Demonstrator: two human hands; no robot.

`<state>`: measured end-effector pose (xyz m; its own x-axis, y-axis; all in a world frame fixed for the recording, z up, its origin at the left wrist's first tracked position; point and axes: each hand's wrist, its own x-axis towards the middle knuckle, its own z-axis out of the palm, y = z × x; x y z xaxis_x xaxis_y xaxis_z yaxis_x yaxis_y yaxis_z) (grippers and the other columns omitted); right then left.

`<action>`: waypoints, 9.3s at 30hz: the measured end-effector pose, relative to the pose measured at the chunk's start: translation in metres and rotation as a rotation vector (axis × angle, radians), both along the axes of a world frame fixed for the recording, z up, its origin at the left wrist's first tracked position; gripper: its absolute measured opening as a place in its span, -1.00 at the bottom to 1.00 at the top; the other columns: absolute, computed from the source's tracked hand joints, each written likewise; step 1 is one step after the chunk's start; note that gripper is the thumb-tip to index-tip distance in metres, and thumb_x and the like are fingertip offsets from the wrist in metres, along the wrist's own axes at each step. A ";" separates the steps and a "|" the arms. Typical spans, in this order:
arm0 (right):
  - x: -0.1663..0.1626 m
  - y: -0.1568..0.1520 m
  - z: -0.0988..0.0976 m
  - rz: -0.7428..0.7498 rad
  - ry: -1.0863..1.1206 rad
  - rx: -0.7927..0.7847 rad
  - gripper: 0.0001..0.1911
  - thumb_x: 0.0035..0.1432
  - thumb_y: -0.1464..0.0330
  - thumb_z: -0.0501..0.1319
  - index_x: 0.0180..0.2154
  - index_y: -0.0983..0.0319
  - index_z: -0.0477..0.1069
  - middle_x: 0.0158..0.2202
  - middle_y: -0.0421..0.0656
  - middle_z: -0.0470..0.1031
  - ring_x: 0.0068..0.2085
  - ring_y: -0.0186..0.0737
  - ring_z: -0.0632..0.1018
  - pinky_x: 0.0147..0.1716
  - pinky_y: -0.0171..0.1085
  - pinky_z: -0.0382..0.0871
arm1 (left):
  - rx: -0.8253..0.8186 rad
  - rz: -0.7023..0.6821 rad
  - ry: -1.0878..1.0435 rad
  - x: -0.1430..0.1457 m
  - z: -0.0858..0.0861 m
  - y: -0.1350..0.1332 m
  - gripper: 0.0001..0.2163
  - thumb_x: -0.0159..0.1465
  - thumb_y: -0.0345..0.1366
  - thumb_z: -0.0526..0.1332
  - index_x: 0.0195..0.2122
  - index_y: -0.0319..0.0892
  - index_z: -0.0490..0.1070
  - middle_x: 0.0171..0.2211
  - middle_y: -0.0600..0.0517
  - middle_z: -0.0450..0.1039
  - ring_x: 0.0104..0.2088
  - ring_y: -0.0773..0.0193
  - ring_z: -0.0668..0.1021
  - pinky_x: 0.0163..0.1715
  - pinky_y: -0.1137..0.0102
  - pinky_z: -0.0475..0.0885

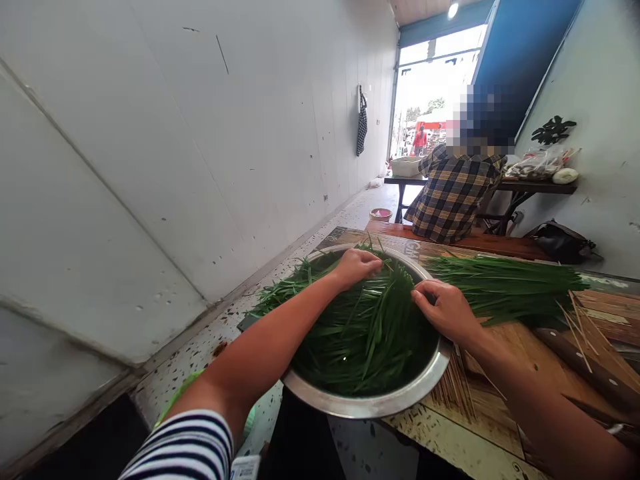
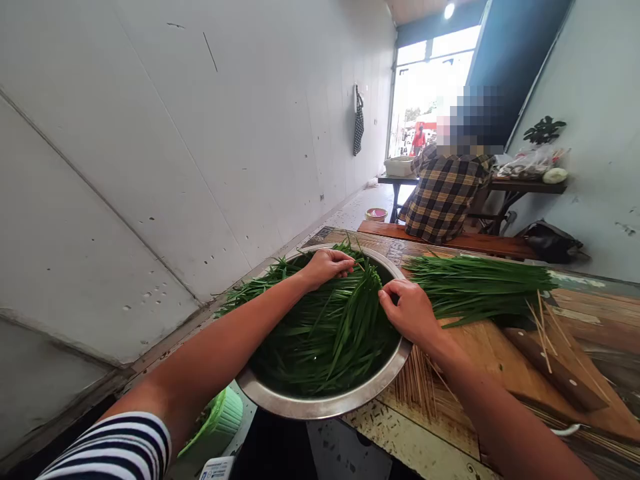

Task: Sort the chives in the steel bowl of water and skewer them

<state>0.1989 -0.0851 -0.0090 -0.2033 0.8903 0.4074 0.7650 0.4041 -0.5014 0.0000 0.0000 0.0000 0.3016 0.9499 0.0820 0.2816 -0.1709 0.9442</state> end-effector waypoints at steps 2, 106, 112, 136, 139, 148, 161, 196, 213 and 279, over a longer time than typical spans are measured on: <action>0.000 0.000 0.000 -0.009 0.001 -0.008 -0.75 0.09 0.28 0.05 -0.50 0.22 0.41 -0.46 -0.17 0.48 -0.40 -0.28 0.43 -0.33 -0.30 0.23 | -0.019 0.006 -0.024 0.001 0.002 -0.001 -0.85 0.13 -0.37 0.20 -0.37 -0.37 0.50 -0.52 -0.01 0.48 -0.60 0.50 0.39 -0.59 0.57 0.28; 0.005 0.004 -0.001 -0.096 -0.083 -0.027 -0.73 0.08 0.28 0.05 -0.48 0.23 0.46 -0.43 -0.14 0.52 -0.39 -0.25 0.47 -0.36 -0.31 0.24 | 0.220 -0.130 0.222 0.008 0.003 -0.005 -0.75 0.11 -0.37 0.18 -0.21 -0.26 0.54 -0.34 0.01 0.56 -0.33 0.38 0.52 -0.25 0.52 0.40; 0.006 0.006 -0.004 -0.110 -0.086 -0.010 -0.70 0.10 0.25 0.04 -0.47 0.22 0.47 -0.43 -0.14 0.53 -0.39 -0.25 0.48 -0.36 -0.30 0.24 | 0.345 -0.042 0.447 -0.005 0.020 -0.004 -0.77 0.15 -0.30 0.16 -0.22 -0.19 0.54 -0.27 0.02 0.55 -0.28 0.35 0.51 -0.20 0.47 0.38; 0.001 0.002 0.003 -0.087 -0.090 0.001 -0.71 0.09 0.27 0.04 -0.49 0.23 0.46 -0.45 -0.13 0.53 -0.40 -0.25 0.48 -0.37 -0.30 0.25 | 0.182 0.167 0.496 0.006 0.005 0.006 -0.79 0.05 -0.27 0.18 -0.35 -0.23 0.55 -0.38 -0.02 0.54 -0.29 0.26 0.49 -0.15 0.36 0.37; 0.002 0.002 0.001 -0.079 -0.078 0.006 -0.71 0.10 0.27 0.04 -0.49 0.23 0.46 -0.45 -0.14 0.52 -0.40 -0.25 0.48 -0.37 -0.30 0.24 | 0.157 0.137 0.418 0.006 0.001 0.009 -0.77 0.04 -0.27 0.19 -0.34 -0.26 0.56 -0.42 -0.01 0.53 -0.36 0.31 0.48 -0.26 0.44 0.40; 0.002 0.001 0.002 -0.068 -0.075 -0.007 -0.71 0.10 0.26 0.04 -0.50 0.23 0.44 -0.46 -0.14 0.51 -0.41 -0.26 0.46 -0.38 -0.31 0.23 | 0.192 0.064 0.345 0.007 -0.003 0.011 -0.79 0.08 -0.34 0.14 -0.35 -0.31 0.53 -0.41 -0.02 0.55 -0.38 0.35 0.50 -0.31 0.49 0.40; 0.003 0.002 0.001 -0.055 -0.076 0.018 -0.73 0.09 0.29 0.04 -0.50 0.22 0.44 -0.45 -0.15 0.52 -0.41 -0.27 0.47 -0.37 -0.30 0.24 | 0.149 0.046 0.223 0.010 -0.002 0.007 -0.78 0.10 -0.29 0.17 -0.32 -0.30 0.52 -0.43 0.00 0.55 -0.40 0.37 0.51 -0.34 0.50 0.39; 0.002 0.002 0.002 -0.084 -0.103 0.012 -0.71 0.10 0.27 0.04 -0.51 0.21 0.45 -0.47 -0.14 0.52 -0.42 -0.26 0.47 -0.37 -0.30 0.23 | 0.455 0.254 0.973 -0.007 -0.003 0.014 -0.85 0.13 -0.24 0.21 -0.34 -0.16 0.51 -0.26 -0.11 0.47 -0.10 0.04 0.42 -0.03 0.10 0.15; 0.001 0.002 0.002 -0.087 -0.093 -0.018 -0.69 0.10 0.26 0.02 -0.51 0.24 0.43 -0.48 -0.13 0.49 -0.43 -0.25 0.44 -0.38 -0.29 0.21 | 0.394 0.132 0.554 0.000 0.009 0.008 -0.75 0.18 -0.29 0.11 -0.27 -0.24 0.56 -0.31 -0.05 0.56 -0.32 0.29 0.51 -0.24 0.42 0.35; 0.000 0.001 0.004 -0.092 -0.078 0.010 -0.71 0.05 0.27 0.05 -0.54 0.22 0.45 -0.53 -0.18 0.49 -0.51 -0.31 0.42 -0.46 -0.32 0.21 | 0.361 -0.056 0.772 0.005 0.003 0.011 -0.93 0.02 -0.36 0.26 -0.48 -0.16 0.55 -0.39 0.00 0.53 -0.27 0.22 0.50 -0.04 0.30 0.28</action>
<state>0.1991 -0.0845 -0.0051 -0.1527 0.9027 0.4023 0.8355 0.3353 -0.4353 0.0053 0.0110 0.0031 0.4431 0.8872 0.1290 0.8061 -0.4572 0.3757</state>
